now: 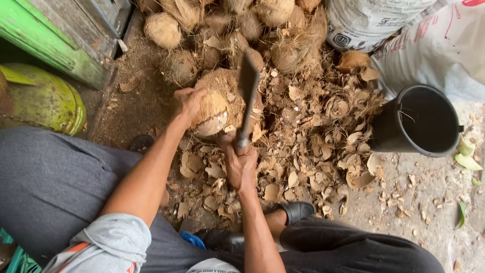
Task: The person sits on the ground and uses a machete to peel the husk off a coconut. They repeatedly strike and scrape the coconut against a wooden stump, removing the fibrous outer layer. The peeled coconut is not shown being placed anywhere.
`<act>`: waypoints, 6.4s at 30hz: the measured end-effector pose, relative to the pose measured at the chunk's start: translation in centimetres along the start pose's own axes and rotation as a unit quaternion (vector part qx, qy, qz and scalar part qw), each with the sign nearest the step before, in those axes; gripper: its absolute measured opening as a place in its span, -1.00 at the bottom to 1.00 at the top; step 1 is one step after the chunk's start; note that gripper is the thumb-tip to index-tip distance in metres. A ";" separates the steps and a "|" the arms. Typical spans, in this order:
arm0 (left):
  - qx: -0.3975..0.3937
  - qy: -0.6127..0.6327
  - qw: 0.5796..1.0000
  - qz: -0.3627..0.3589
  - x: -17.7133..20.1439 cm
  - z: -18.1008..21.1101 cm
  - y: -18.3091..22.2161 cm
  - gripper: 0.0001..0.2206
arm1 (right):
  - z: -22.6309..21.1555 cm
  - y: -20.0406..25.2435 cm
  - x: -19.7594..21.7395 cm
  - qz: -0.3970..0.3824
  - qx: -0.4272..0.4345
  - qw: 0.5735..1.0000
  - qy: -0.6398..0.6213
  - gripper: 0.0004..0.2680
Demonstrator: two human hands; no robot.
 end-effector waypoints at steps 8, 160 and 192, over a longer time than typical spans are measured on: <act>-0.048 0.068 0.996 0.026 0.2 0.9 0.1 -0.73 | 1.9 -1.3 -0.2 -0.003 -0.101 0.994 0.050 -0.68; -0.220 0.072 0.967 0.109 -2.8 -1.1 3.5 -0.51 | 5.7 0.8 1.1 -0.007 -0.251 0.968 0.024 -0.88; 0.045 0.087 0.991 0.094 1.2 0.0 5.5 -0.39 | 5.4 -0.9 0.0 0.014 -0.076 0.997 -0.024 -0.81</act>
Point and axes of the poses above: each hand's wrist, its own y-axis away from the middle knuckle, its own x-axis out of the back of the hand, z = x × y, the point moved 6 cm from there along -y, towards the middle knuckle, and after that the axes turned 13 degrees about -y, right-handed, at the moved point
